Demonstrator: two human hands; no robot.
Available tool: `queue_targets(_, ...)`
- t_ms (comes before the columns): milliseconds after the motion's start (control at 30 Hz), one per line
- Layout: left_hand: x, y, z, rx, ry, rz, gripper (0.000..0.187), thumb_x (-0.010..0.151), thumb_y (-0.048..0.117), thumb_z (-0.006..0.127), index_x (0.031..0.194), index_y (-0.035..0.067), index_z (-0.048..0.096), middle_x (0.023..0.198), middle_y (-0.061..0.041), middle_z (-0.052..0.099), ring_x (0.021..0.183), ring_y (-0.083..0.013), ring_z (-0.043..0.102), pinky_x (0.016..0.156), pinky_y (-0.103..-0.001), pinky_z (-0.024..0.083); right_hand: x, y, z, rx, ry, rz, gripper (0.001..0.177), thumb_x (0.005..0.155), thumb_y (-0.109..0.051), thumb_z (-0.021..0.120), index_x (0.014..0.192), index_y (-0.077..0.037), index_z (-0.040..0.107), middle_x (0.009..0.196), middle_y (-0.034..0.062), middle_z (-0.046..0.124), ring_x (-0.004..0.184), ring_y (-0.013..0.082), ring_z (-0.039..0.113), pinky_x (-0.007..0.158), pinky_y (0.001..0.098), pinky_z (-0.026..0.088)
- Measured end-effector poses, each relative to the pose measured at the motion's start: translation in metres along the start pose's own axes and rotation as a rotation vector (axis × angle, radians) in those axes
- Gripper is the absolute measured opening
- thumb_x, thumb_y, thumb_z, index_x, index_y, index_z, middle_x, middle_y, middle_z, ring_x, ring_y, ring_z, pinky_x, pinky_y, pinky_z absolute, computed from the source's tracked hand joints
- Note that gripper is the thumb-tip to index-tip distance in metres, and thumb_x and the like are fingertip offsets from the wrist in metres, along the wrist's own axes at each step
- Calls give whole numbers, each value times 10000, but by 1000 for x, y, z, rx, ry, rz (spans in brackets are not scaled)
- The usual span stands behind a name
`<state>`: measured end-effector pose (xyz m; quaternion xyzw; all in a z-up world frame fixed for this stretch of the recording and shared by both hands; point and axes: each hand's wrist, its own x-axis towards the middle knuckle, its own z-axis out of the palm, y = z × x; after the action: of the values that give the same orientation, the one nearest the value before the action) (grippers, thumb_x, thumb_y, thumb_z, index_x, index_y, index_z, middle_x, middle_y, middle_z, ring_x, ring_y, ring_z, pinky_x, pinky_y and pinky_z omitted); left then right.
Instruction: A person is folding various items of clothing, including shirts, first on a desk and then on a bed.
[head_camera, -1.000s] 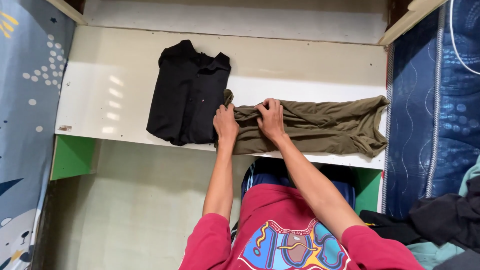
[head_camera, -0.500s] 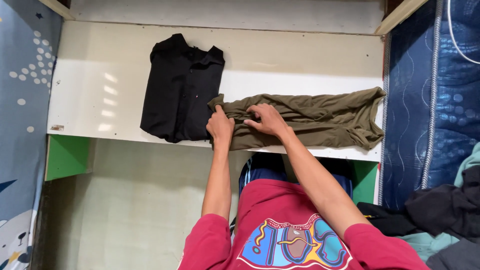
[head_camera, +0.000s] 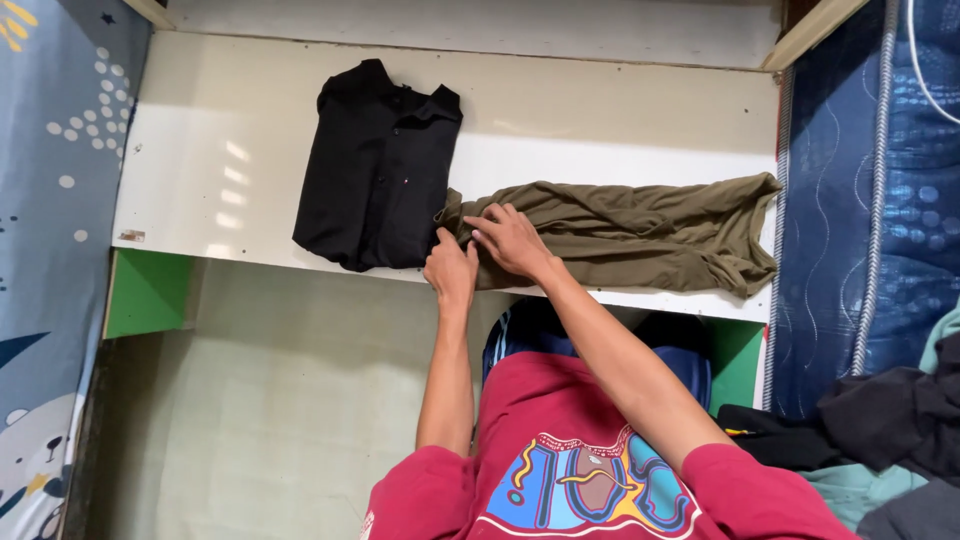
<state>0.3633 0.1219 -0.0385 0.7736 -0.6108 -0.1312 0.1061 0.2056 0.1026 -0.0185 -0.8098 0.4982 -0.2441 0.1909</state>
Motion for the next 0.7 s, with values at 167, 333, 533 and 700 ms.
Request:
queue_targets(167,-13,-5,2,34,113,-28,450,981,271,724,1307,3,568,1021,-173,704,936,-377,750,751,-543,635,17,2,38,-26,37,84,222,1116,-355,540,1076,-201,694,1045,36,567,950,289,642,720,405,559)
queue_targets(333,-12,-8,-3,134,152,-16,490,945,298,761,1352,103,572,1305,-176,541,1218,-382,569,970,-539,494,36,-20,41,-60,116,155,185,1074,-321,627,998,-159,584,1162,43,522,911,301,668,646,434,596)
queue_targets(533,-3,-18,32,105,127,-81,460,1040,265,658,1369,-15,500,1071,-139,568,957,-355,707,746,-484,651,47,-29,52,-310,67,155,445,997,-268,622,1385,-67,537,1064,118,574,889,319,626,644,430,553)
queue_targets(700,16,-21,23,-256,-232,-122,388,1015,377,626,1138,11,595,973,-235,713,935,-537,750,744,-673,593,45,8,65,-63,227,100,121,1018,-182,493,1070,-74,512,912,77,404,653,363,488,571,476,423)
